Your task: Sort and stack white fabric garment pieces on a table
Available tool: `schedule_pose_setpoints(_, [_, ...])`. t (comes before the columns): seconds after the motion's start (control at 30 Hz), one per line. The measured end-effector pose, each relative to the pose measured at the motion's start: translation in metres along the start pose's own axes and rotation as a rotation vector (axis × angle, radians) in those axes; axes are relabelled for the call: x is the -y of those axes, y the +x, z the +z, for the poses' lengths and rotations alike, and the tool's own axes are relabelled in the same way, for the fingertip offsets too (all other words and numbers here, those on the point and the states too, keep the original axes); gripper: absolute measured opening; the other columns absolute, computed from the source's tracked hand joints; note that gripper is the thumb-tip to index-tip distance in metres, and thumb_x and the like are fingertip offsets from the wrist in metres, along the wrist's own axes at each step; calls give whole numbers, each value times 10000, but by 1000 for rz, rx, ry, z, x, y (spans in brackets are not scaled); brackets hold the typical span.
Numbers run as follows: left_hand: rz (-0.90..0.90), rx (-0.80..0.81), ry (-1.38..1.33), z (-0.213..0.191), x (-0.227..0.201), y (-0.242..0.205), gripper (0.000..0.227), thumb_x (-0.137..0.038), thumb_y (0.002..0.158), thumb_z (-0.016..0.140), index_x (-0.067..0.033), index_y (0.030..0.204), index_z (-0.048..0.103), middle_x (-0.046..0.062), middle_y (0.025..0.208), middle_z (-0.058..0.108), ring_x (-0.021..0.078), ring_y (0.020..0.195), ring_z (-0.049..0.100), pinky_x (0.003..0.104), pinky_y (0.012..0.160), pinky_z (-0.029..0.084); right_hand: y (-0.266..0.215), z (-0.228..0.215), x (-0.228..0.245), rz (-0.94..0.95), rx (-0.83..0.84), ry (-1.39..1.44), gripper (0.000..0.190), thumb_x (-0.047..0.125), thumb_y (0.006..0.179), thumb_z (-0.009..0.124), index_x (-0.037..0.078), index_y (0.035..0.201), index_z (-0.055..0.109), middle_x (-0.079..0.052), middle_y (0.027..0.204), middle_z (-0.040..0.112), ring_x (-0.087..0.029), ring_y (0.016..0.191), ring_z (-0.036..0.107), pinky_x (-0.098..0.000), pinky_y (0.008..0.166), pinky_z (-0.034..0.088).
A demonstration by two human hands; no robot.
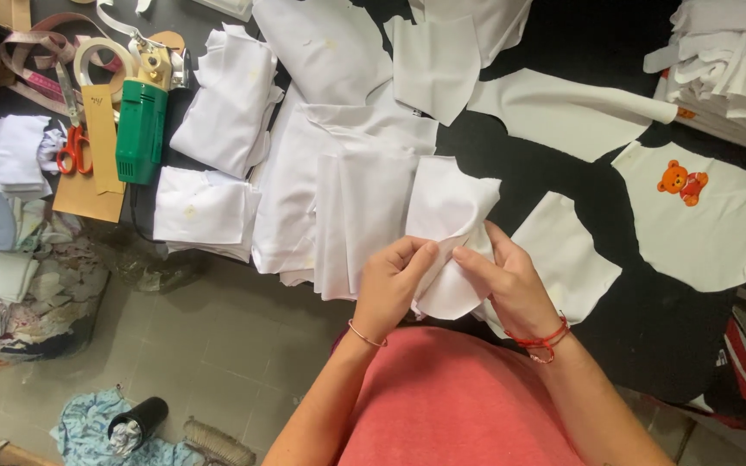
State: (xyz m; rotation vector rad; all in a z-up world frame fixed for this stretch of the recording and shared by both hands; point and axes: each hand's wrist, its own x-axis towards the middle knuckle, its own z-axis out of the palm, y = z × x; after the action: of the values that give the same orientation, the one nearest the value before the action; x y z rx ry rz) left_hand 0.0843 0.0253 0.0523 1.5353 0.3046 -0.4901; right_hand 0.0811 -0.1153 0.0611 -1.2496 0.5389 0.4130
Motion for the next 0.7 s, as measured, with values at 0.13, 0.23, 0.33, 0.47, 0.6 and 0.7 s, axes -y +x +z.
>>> schedule_pose_setpoints(0.13, [-105, 101, -58, -1, -5, 3, 151, -270, 774, 616, -136, 778, 687, 29, 757, 674, 51, 691, 499, 226, 641, 451, -1, 3, -4, 63, -39, 25, 447, 112, 721, 617, 21, 1143, 500, -145, 894, 601, -222, 757, 594, -400, 661, 518])
schedule_pose_setpoints(0.23, [-170, 101, -60, -5, -7, 0, 181, -265, 729, 661, -105, 809, 691, 67, 853, 670, 113, 790, 585, 268, 726, 467, 1, 1, -12, 96, -28, 39, 457, 86, 700, 628, 13, 1137, 519, -165, 882, 606, -230, 745, 590, -413, 668, 507])
schedule_pose_setpoints(0.33, [-198, 88, -58, -8, -3, 0, 178, -240, 733, 658, -88, 817, 693, 32, 700, 629, 94, 684, 536, 235, 648, 469, 11, -10, -28, 131, -28, 52, 446, 60, 706, 581, 26, 1145, 511, -155, 872, 603, -225, 753, 597, -413, 682, 505])
schedule_pose_setpoints(0.47, [-118, -3, -184, -15, 22, 9, 155, -230, 807, 580, -96, 825, 655, 17, 716, 589, 94, 722, 505, 239, 708, 447, 18, -18, -32, 155, -57, 96, 446, 2, 718, 505, 25, 1162, 506, -157, 871, 592, -235, 735, 590, -417, 681, 499])
schedule_pose_setpoints(0.6, [1, -174, -430, -32, 27, 11, 125, -200, 879, 467, -101, 868, 543, -21, 804, 522, 91, 819, 447, 238, 805, 387, 22, -33, -34, 170, -95, 219, 491, -37, 730, 450, 21, 1217, 441, -193, 997, 556, -294, 855, 575, -455, 763, 468])
schedule_pose_setpoints(0.7, [69, -170, -536, -43, 10, 6, 142, -194, 899, 434, -84, 865, 515, 24, 791, 534, 112, 793, 497, 267, 784, 445, 36, -56, -52, 158, -84, 252, 511, -47, 731, 440, 37, 1235, 418, -202, 1031, 545, -307, 879, 574, -470, 773, 460])
